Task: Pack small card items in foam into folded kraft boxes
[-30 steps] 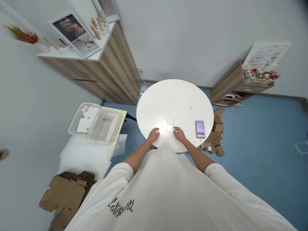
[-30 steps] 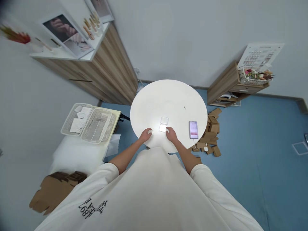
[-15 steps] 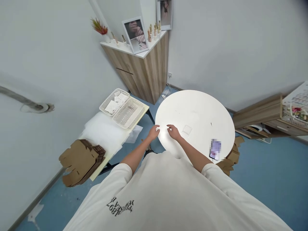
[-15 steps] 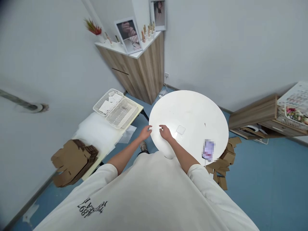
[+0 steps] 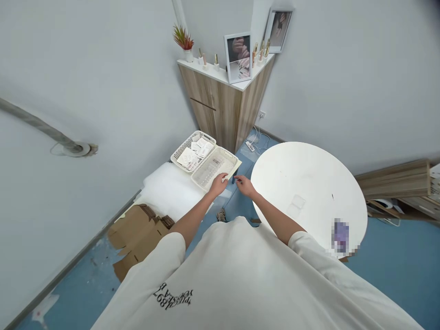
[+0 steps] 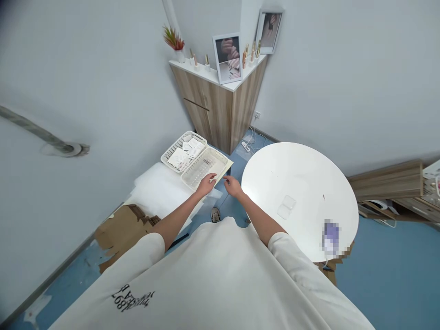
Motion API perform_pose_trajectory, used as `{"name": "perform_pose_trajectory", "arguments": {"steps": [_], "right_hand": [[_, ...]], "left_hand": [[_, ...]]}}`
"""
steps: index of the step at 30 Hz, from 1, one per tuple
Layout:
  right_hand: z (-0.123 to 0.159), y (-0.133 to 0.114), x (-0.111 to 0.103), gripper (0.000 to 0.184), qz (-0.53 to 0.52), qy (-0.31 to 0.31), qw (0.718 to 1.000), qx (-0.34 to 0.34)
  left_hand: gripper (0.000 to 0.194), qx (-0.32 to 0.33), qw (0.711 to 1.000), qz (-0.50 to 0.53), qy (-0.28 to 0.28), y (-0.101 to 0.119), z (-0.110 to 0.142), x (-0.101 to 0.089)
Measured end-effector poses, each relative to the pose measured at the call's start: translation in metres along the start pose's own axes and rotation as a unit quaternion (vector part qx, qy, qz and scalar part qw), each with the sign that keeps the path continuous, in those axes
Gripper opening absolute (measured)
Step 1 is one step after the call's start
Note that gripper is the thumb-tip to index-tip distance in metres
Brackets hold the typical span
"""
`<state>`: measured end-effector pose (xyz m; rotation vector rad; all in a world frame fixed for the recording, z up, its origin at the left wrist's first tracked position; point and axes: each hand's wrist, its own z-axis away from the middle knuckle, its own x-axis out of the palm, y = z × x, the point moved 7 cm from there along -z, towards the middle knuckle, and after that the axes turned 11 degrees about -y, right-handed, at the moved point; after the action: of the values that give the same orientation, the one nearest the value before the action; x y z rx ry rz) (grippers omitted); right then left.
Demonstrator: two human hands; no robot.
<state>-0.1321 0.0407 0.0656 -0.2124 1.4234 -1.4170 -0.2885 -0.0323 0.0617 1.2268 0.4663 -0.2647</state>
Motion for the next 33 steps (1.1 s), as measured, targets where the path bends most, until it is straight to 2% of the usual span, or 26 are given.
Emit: {"name": "perform_pose_trajectory", "arguments": {"steps": [3,7,13,17,20,24,29,33], "right_hand": [[-0.030,-0.027,0.017,0.037,-0.002,-0.003,1.000,-0.002],[-0.063,-0.054,0.033,0.037,-0.002,-0.021,1.000,0.003],[-0.101,-0.076,0.046,0.037,0.007,-0.036,0.999,0.003],[-0.121,-0.083,0.050,0.037,0.010,-0.048,0.999,0.002],[-0.133,-0.086,0.049,0.036,0.008,-0.050,0.999,0.008],[-0.147,-0.087,0.048,0.036,0.008,-0.049,0.999,0.022],[-0.161,-0.088,0.045,0.035,0.010,-0.048,0.998,0.026],[-0.170,-0.090,0.041,0.036,0.006,-0.047,0.999,0.021]], "left_hand": [[0.037,0.012,1.000,0.018,0.015,-0.023,-0.014,-0.043],[0.038,0.017,0.999,0.033,0.034,-0.050,-0.026,-0.091],[0.034,-0.005,0.996,0.041,0.074,-0.076,-0.045,-0.147],[0.032,-0.026,0.994,0.046,0.091,-0.091,-0.077,-0.177],[0.034,-0.077,0.993,0.035,0.088,-0.108,-0.111,-0.194],[0.036,-0.107,0.991,-0.035,0.070,-0.124,-0.162,-0.209],[0.039,-0.111,0.987,-0.105,0.053,-0.136,-0.213,-0.214],[0.046,-0.150,0.981,-0.117,0.025,-0.147,-0.235,-0.209]]}}
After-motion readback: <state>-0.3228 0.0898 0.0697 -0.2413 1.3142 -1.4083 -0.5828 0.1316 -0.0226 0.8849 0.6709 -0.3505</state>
